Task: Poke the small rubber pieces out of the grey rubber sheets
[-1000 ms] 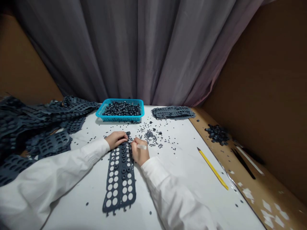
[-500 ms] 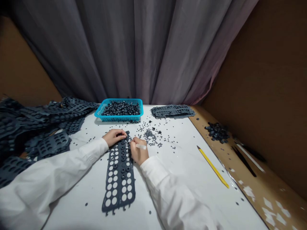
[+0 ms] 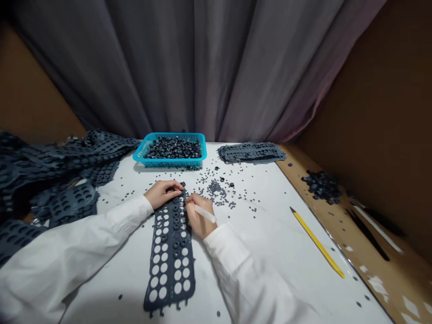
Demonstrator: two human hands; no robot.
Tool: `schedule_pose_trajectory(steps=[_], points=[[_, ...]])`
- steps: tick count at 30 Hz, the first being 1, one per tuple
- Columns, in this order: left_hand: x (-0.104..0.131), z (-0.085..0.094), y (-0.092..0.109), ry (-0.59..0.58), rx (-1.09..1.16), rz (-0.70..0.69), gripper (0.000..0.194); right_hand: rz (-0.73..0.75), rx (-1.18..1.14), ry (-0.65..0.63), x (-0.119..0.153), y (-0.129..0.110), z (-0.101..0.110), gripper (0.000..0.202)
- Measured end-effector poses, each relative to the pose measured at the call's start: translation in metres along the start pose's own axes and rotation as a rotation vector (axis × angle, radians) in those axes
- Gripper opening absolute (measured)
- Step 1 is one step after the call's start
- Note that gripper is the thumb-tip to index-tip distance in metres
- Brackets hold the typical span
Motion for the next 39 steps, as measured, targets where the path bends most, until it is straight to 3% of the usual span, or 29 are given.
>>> schedule_pose_trajectory(steps=[4,8,13,15,18,20,21,25,27,39], points=[[0.001,0.000,-0.002,0.037,0.043,0.026,0.017,0.090,0.055,-0.004,0.006,-0.010,0.004,0.023],[0.001,-0.002,0.000,0.021,0.067,-0.004,0.015,0.316,0.100,0.026,0.023,-0.038,0.011,0.024],[0.003,-0.004,0.006,-0.030,0.035,-0.054,0.017,0.547,0.070,-0.075,0.042,-0.061,0.002,0.028],[0.005,-0.005,0.010,-0.057,0.034,-0.095,0.018,0.472,0.052,-0.038,0.039,-0.052,0.007,0.029],[0.008,-0.006,0.014,-0.064,0.003,-0.134,0.019,0.174,0.044,0.065,0.024,-0.019,0.019,0.019],[0.009,-0.006,0.013,-0.058,-0.014,-0.122,0.022,0.035,0.038,0.065,0.013,-0.005,0.020,0.007],[0.009,-0.007,0.012,-0.058,-0.015,-0.113,0.025,0.010,0.041,0.036,0.006,-0.002,0.017,0.012],[0.010,-0.009,0.008,-0.042,0.006,-0.089,0.039,0.103,0.147,-0.171,-0.021,-0.009,-0.010,0.026],[0.011,-0.009,0.005,-0.029,0.021,-0.081,0.041,0.145,0.195,-0.214,-0.030,-0.009,-0.019,0.027],[0.014,-0.009,0.004,0.002,0.057,-0.090,0.040,0.095,0.143,-0.091,-0.034,0.006,-0.014,0.026]])
Point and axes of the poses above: each hand's wrist, its own x-axis away from the middle knuckle, its own z-axis out of the back of the hand, y = z × x, the point moved 10 cm from there along -x, towards the middle knuckle, and after that the axes turned 11 degrees about x, right-handed, at the moved point
